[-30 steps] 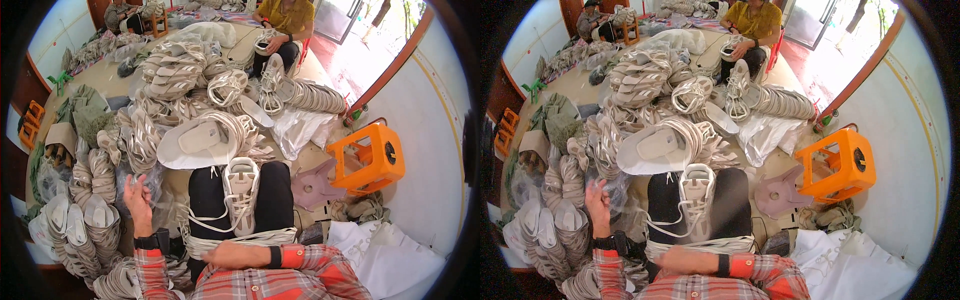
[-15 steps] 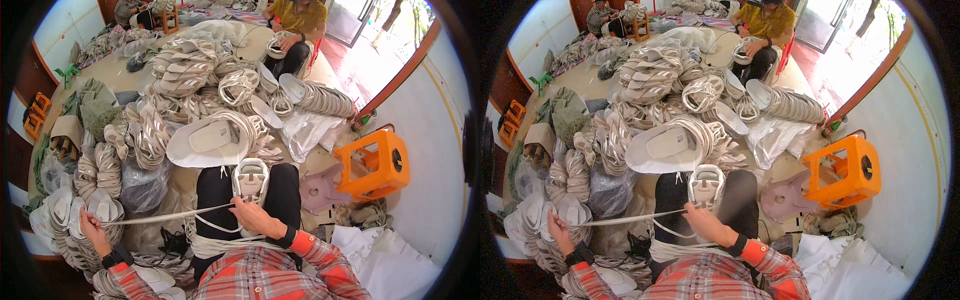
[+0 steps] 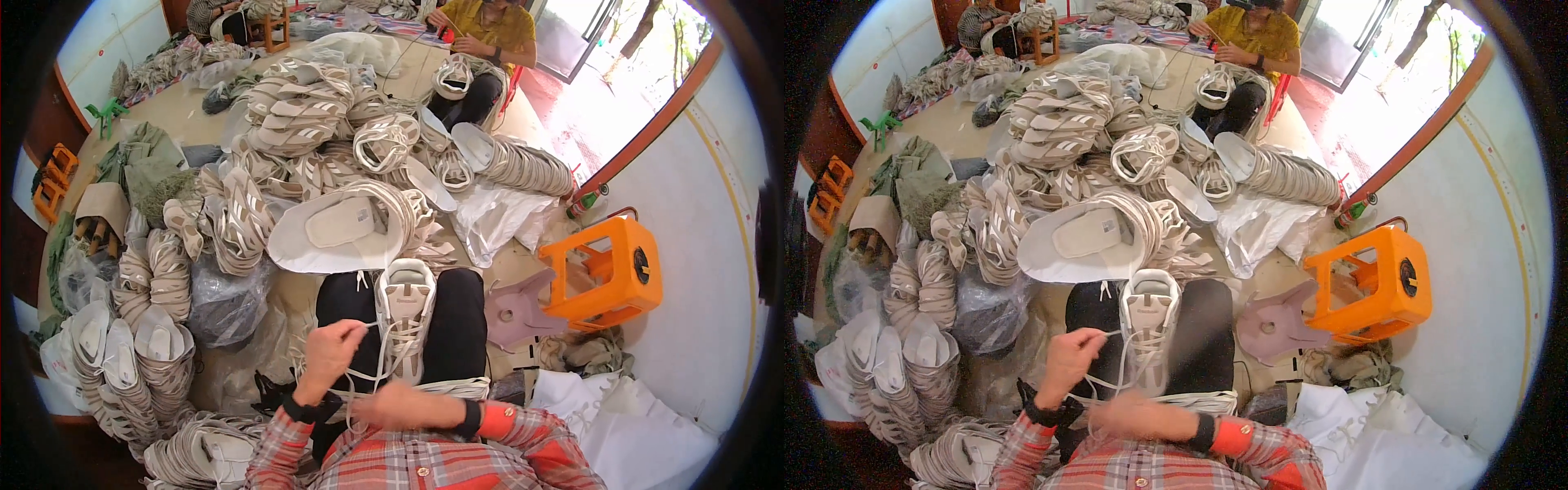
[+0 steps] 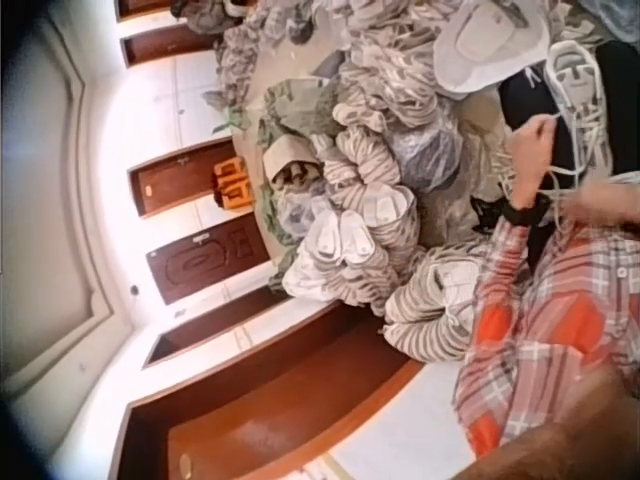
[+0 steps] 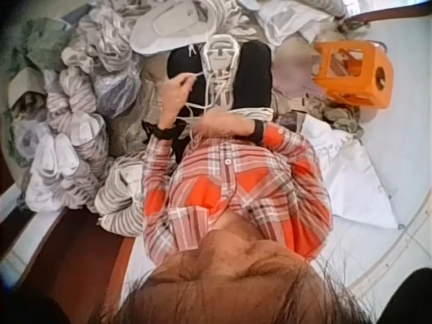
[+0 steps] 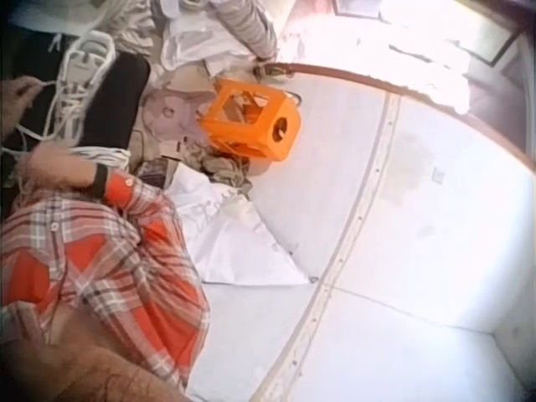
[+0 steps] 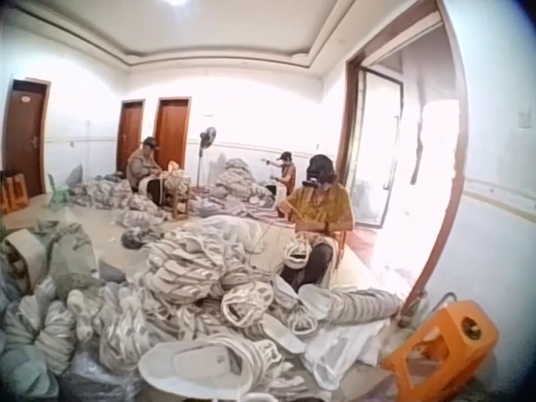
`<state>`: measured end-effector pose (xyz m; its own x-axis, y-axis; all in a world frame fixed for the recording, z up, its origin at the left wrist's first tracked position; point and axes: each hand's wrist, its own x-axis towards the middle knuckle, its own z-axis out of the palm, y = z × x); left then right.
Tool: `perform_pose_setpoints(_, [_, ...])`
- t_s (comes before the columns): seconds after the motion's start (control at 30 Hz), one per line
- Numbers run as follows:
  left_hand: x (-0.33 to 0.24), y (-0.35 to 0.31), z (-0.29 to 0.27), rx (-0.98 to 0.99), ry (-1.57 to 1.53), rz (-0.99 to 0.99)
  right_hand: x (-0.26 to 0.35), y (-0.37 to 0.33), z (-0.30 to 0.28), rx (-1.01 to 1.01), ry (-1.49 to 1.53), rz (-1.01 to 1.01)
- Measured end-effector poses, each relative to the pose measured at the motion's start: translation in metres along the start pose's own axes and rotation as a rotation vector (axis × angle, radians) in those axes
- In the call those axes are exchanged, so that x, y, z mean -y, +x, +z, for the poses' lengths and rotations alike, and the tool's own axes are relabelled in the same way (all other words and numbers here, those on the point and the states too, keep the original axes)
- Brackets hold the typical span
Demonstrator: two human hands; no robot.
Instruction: Lacing white shoe uppers while seated in a manufacturing area.
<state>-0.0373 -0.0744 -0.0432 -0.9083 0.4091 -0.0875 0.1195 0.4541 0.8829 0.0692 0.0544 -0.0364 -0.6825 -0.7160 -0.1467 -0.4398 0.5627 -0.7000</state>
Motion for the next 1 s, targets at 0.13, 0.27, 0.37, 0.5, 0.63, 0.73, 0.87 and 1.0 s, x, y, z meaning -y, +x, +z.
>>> perform_pose_setpoints(0.13, [0.009,0.005,0.028,0.006,0.222,0.104,-0.049,-0.020,-0.052,-0.565,0.020,0.653])
perform_pose_setpoints(0.27, [0.015,0.008,0.038,-0.106,0.309,0.187,-0.074,-0.019,-0.056,-0.546,0.230,0.602])
perform_pose_setpoints(0.37, [0.013,0.010,0.040,-0.130,0.346,0.203,-0.073,-0.014,-0.055,-0.583,0.160,0.581])
perform_pose_setpoints(0.5, [0.013,0.012,0.041,-0.148,0.427,0.275,-0.076,-0.012,-0.055,-0.540,0.148,0.589])
perform_pose_setpoints(0.63, [0.013,0.015,0.045,-0.138,0.462,0.372,-0.065,-0.004,-0.069,-0.464,0.585,0.619])
perform_pose_setpoints(0.73, [0.010,0.013,0.046,-0.098,0.454,0.313,-0.073,-0.006,-0.076,-0.440,0.573,0.600])
perform_pose_setpoints(0.87, [0.014,0.009,0.051,-0.059,0.540,0.278,-0.086,0.003,-0.082,-0.343,0.270,0.460])
perform_pose_setpoints(1.0, [0.007,0.012,0.058,-0.050,0.536,0.249,-0.092,0.004,-0.071,-0.464,0.185,0.395])
